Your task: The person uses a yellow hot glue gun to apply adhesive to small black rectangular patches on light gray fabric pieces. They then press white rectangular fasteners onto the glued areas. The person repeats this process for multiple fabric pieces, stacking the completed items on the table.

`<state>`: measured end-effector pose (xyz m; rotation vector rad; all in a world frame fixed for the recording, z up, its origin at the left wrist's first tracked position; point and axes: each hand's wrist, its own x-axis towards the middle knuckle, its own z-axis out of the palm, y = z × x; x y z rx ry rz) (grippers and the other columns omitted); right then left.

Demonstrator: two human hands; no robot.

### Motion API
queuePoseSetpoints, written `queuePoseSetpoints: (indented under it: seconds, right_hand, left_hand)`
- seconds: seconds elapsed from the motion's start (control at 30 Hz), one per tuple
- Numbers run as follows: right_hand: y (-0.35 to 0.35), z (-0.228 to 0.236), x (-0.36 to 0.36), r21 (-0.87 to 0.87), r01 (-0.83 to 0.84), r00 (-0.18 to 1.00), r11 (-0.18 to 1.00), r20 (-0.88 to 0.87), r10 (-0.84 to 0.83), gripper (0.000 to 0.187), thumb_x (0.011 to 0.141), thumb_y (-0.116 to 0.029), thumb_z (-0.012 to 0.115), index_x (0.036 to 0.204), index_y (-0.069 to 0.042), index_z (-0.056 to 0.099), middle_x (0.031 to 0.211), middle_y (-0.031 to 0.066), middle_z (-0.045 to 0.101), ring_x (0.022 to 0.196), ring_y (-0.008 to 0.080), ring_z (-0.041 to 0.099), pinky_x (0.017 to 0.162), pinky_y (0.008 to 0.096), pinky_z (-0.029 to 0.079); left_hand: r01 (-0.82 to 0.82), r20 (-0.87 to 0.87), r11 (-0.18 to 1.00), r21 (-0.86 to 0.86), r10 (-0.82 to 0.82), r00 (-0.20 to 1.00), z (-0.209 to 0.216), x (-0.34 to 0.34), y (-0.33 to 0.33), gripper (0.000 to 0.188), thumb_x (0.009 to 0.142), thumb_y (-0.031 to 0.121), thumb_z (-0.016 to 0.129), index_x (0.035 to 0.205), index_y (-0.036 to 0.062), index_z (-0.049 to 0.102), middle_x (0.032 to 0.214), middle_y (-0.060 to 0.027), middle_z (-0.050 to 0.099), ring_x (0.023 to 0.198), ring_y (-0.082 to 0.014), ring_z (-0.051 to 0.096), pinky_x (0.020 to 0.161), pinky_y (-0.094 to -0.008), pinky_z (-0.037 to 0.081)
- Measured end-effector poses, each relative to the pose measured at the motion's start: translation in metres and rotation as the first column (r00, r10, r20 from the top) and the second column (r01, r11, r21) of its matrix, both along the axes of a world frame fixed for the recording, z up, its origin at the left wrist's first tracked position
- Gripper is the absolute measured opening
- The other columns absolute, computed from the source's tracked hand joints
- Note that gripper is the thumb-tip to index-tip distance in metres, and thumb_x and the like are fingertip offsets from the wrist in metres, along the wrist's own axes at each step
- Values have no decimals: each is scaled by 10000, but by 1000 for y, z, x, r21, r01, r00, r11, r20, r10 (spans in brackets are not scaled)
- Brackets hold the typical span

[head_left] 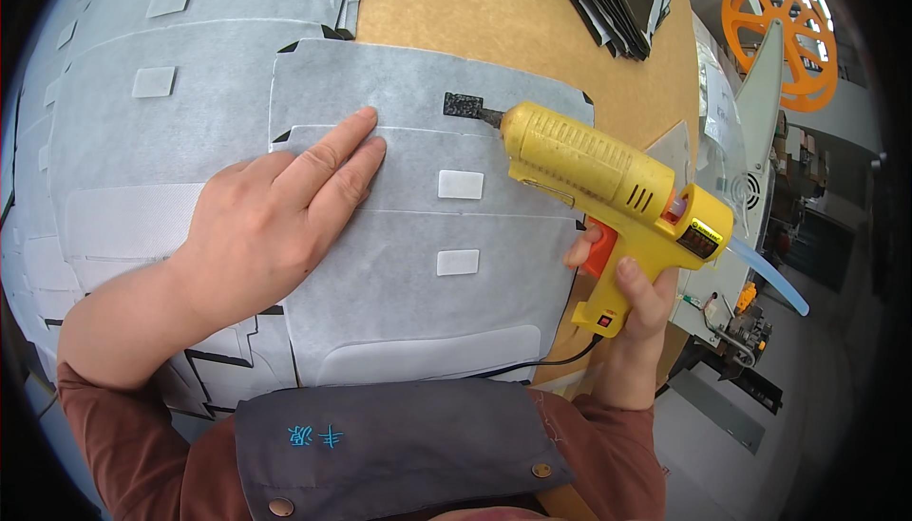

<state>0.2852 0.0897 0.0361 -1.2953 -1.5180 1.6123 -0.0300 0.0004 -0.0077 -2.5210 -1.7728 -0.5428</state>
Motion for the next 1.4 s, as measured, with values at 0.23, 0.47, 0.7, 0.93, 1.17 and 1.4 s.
queuePoseSetpoints:
  seconds: [0.23,0.47,0.7,0.93,1.17,1.4]
  right_hand:
    - [3,0,0,1,-144,982,990,-125,142,565,863,-190,649,1329,54,442,1084,199,612,910,264,646,790,380,526]
    - [5,-4,0,-32,-190,973,981,-142,184,538,876,-160,631,1329,59,440,1104,198,609,926,267,644,800,388,526]
    - [3,-2,3,-10,-87,992,996,-92,86,565,845,-211,638,1299,72,455,1014,187,630,879,261,660,766,365,533]
    - [10,-7,3,11,-133,980,991,-146,133,503,872,-138,605,1314,45,448,1035,177,621,897,256,648,783,382,528]
    - [10,-8,6,-3,-121,977,993,-175,118,517,869,-109,602,1335,31,427,1049,185,617,899,257,648,786,394,533]
    - [7,-6,11,-8,-160,968,987,-199,155,503,880,-101,600,1334,33,429,1054,183,617,917,255,644,795,394,535]
  left_hand:
    - [-5,-10,1000,-13,5,1000,1,0,0,372,796,72,742,1157,31,661,1250,-132,651,589,-111,579,513,-247,509]
    - [-1,2,1000,-4,1,1000,1,-1,0,374,795,69,739,1158,28,656,1249,-136,648,574,-118,570,511,-252,506]
    - [-4,3,1000,0,4,1000,2,0,0,370,784,55,741,1143,28,655,1242,-123,653,583,-121,582,516,-255,503]
    - [-13,-4,1000,20,14,1000,2,3,2,393,763,40,746,1144,28,650,1249,-121,652,617,-134,614,532,-256,512]
    - [-9,11,1000,-17,9,1000,4,3,1,422,764,34,741,1172,23,635,1261,-132,645,650,-154,642,552,-269,526]
    - [-10,0,1000,-23,10,1000,4,3,1,424,771,29,733,1182,22,631,1269,-137,640,668,-164,655,561,-270,533]
